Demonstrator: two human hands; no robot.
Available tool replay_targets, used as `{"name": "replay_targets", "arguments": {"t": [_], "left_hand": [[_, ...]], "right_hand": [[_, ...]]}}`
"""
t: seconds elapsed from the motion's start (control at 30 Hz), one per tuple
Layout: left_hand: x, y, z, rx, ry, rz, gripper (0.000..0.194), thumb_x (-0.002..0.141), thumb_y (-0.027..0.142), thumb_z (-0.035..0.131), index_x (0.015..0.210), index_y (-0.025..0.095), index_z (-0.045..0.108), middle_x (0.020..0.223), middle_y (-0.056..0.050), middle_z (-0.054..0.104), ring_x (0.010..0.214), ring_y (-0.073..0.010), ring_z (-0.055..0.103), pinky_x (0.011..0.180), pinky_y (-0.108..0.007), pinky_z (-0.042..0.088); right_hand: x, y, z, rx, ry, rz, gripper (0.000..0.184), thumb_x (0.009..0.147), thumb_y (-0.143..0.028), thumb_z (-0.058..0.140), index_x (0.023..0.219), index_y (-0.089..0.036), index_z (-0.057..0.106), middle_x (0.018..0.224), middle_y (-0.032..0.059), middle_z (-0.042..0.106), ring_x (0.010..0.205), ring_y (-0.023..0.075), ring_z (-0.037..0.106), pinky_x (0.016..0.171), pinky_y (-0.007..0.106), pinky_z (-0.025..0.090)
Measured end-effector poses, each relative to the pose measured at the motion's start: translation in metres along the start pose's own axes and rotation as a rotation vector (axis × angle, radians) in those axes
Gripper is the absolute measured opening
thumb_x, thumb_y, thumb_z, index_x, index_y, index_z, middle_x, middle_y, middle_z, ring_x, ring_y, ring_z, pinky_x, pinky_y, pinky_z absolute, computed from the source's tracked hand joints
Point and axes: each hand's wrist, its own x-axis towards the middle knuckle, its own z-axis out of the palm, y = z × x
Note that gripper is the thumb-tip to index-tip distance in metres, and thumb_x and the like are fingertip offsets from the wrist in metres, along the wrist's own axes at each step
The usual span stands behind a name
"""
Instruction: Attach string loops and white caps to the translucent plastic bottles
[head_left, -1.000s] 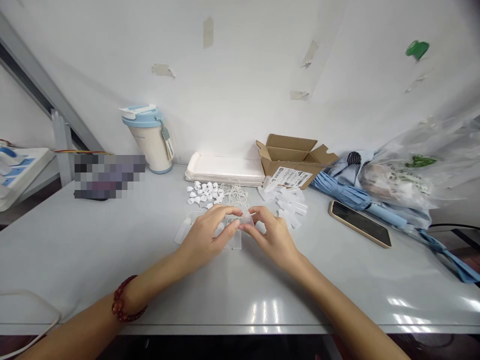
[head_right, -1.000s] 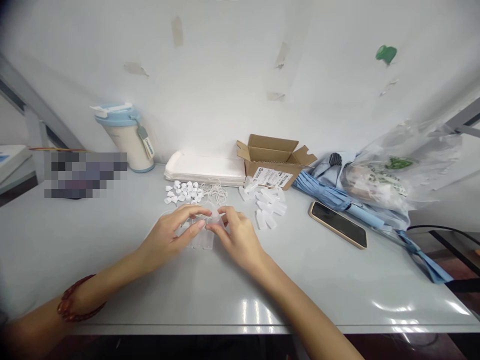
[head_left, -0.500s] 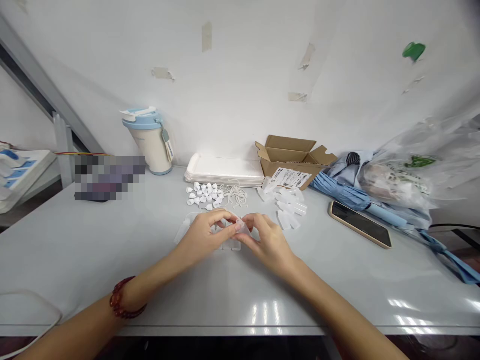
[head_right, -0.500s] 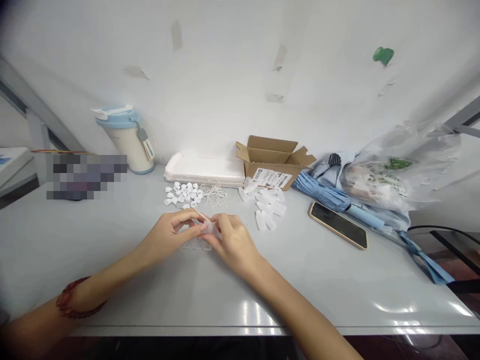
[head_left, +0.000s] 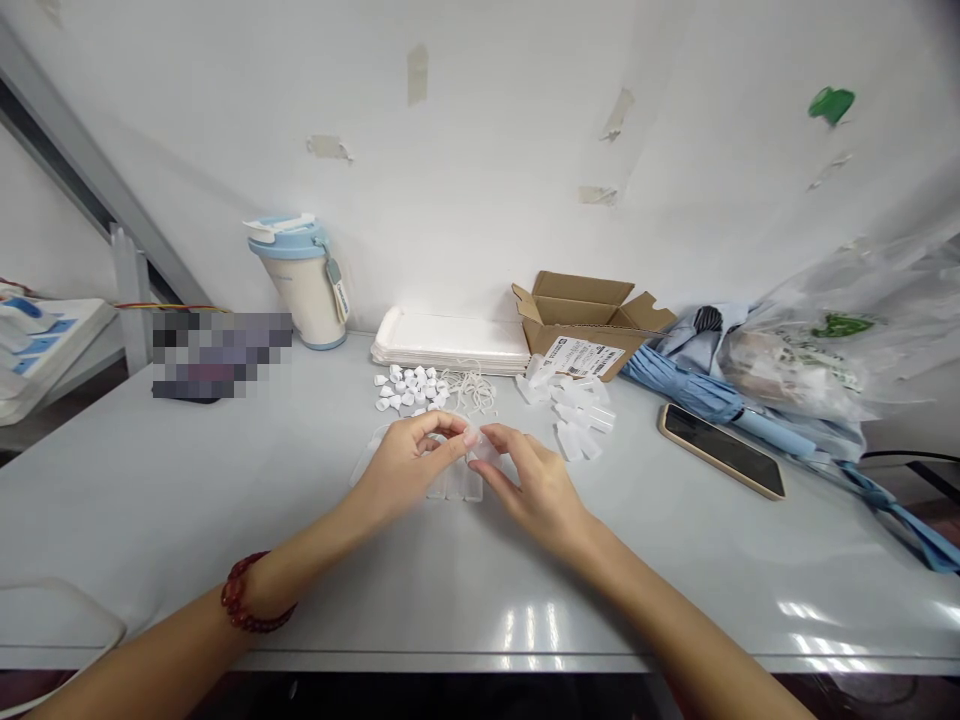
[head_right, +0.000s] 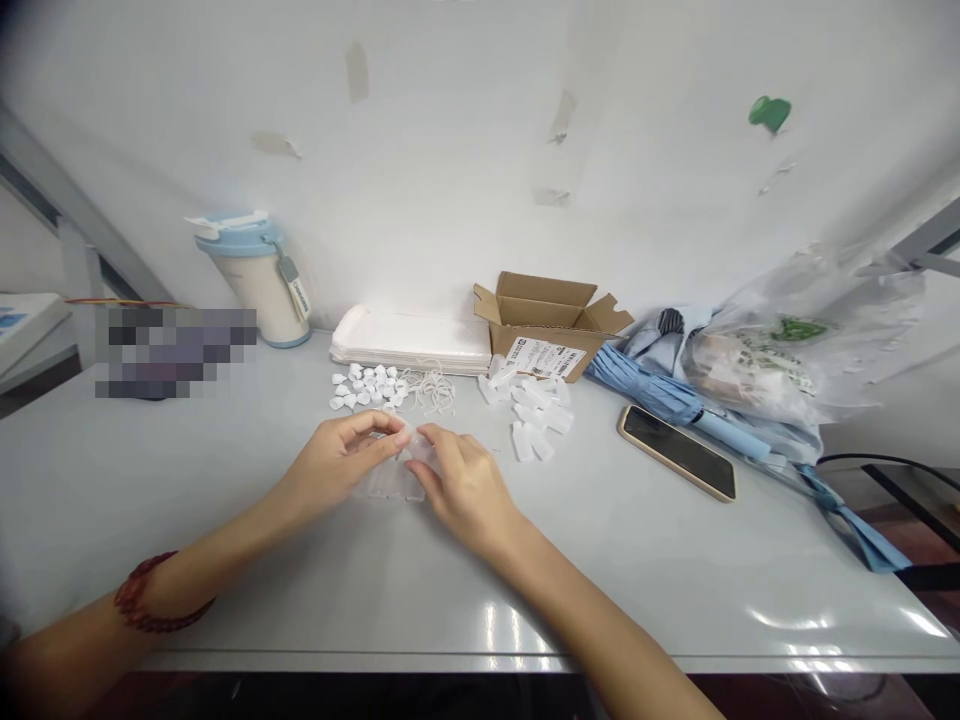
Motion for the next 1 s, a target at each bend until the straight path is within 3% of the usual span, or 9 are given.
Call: {"name": "replay_targets", "arguments": {"t": [0.13, 0.23, 0.33, 0.43, 0.53, 0.7, 0.9, 1.0], "left_hand": [[0.0, -0.005, 0.0, 0.017, 0.017, 0.042, 0.021, 0.082, 0.039, 0.059, 0.087, 0.02, 0.066, 0.09, -0.002, 0.068, 0.086, -0.0188, 0.062, 0.075, -0.03, 0.05], [-0.002, -0.007, 0.0, 0.093, 0.042, 0.099, 0.019, 0.084, 0.036, 0.056, 0.092, 0.021, 0.066, 0.094, -0.003, 0.068, 0.087, -0.0191, 0.062, 0.076, -0.032, 0.05], [-0.004, -0.006, 0.002, 0.209, 0.074, 0.206, 0.018, 0.085, 0.03, 0.055, 0.097, 0.022, 0.066, 0.098, -0.004, 0.066, 0.091, -0.0197, 0.06, 0.079, -0.032, 0.05], [-0.006, -0.006, 0.005, 0.313, 0.103, 0.329, 0.022, 0.085, 0.027, 0.054, 0.104, 0.02, 0.063, 0.101, -0.007, 0.064, 0.097, -0.0214, 0.057, 0.082, -0.035, 0.049], [-0.006, -0.006, 0.006, 0.412, 0.1, 0.436, 0.028, 0.084, 0.025, 0.057, 0.112, 0.02, 0.058, 0.111, -0.009, 0.061, 0.105, -0.0235, 0.053, 0.09, -0.04, 0.045], [-0.005, -0.008, 0.007, 0.511, 0.06, 0.547, 0.041, 0.08, 0.027, 0.064, 0.118, 0.017, 0.052, 0.119, -0.011, 0.058, 0.113, -0.0258, 0.047, 0.097, -0.044, 0.041], [-0.003, -0.01, 0.009, 0.508, 0.062, 0.609, 0.038, 0.08, 0.022, 0.062, 0.116, 0.02, 0.051, 0.117, -0.01, 0.059, 0.112, -0.0254, 0.049, 0.097, -0.045, 0.041], [-0.002, -0.012, 0.01, 0.495, 0.037, 0.633, 0.04, 0.078, 0.019, 0.062, 0.116, 0.019, 0.051, 0.119, -0.009, 0.058, 0.115, -0.0254, 0.047, 0.099, -0.045, 0.04]], "right_hand": [[0.001, -0.005, -0.003, 0.165, -0.053, 0.141, 0.026, 0.088, -0.024, 0.049, 0.114, -0.019, 0.05, 0.098, 0.0117, 0.068, 0.086, 0.0228, 0.065, 0.07, 0.034, 0.051], [0.005, -0.01, -0.007, 0.477, -0.101, 0.346, 0.027, 0.087, -0.027, 0.051, 0.113, -0.019, 0.05, 0.094, 0.0087, 0.07, 0.087, 0.0214, 0.066, 0.07, 0.033, 0.051], [0.011, -0.012, -0.012, 0.874, -0.149, 0.534, 0.027, 0.087, -0.032, 0.052, 0.11, -0.018, 0.052, 0.087, 0.0059, 0.071, 0.083, 0.0194, 0.068, 0.078, 0.035, 0.05], [0.015, -0.01, -0.015, 1.151, -0.136, 0.663, 0.025, 0.085, -0.03, 0.054, 0.106, -0.016, 0.057, 0.086, 0.0068, 0.072, 0.083, 0.0194, 0.069, 0.086, 0.036, 0.047], [0.018, -0.007, -0.017, 1.317, -0.117, 0.736, 0.02, 0.083, -0.027, 0.055, 0.096, -0.014, 0.061, 0.089, 0.0101, 0.072, 0.086, 0.0211, 0.068, 0.081, 0.035, 0.049], [0.019, -0.005, -0.015, 1.456, -0.162, 0.771, 0.017, 0.082, -0.025, 0.053, 0.09, -0.013, 0.063, 0.091, 0.0129, 0.071, 0.09, 0.0234, 0.067, 0.076, 0.033, 0.05], [0.018, -0.005, -0.014, 1.452, -0.21, 0.769, 0.023, 0.082, -0.021, 0.045, 0.093, -0.012, 0.063, 0.088, 0.0128, 0.07, 0.088, 0.0225, 0.067, 0.076, 0.033, 0.05], [0.019, -0.001, -0.022, 1.36, -0.295, 0.77, 0.025, 0.082, -0.023, 0.046, 0.095, -0.012, 0.065, 0.084, 0.0114, 0.07, 0.084, 0.0215, 0.067, 0.078, 0.034, 0.05]]}}
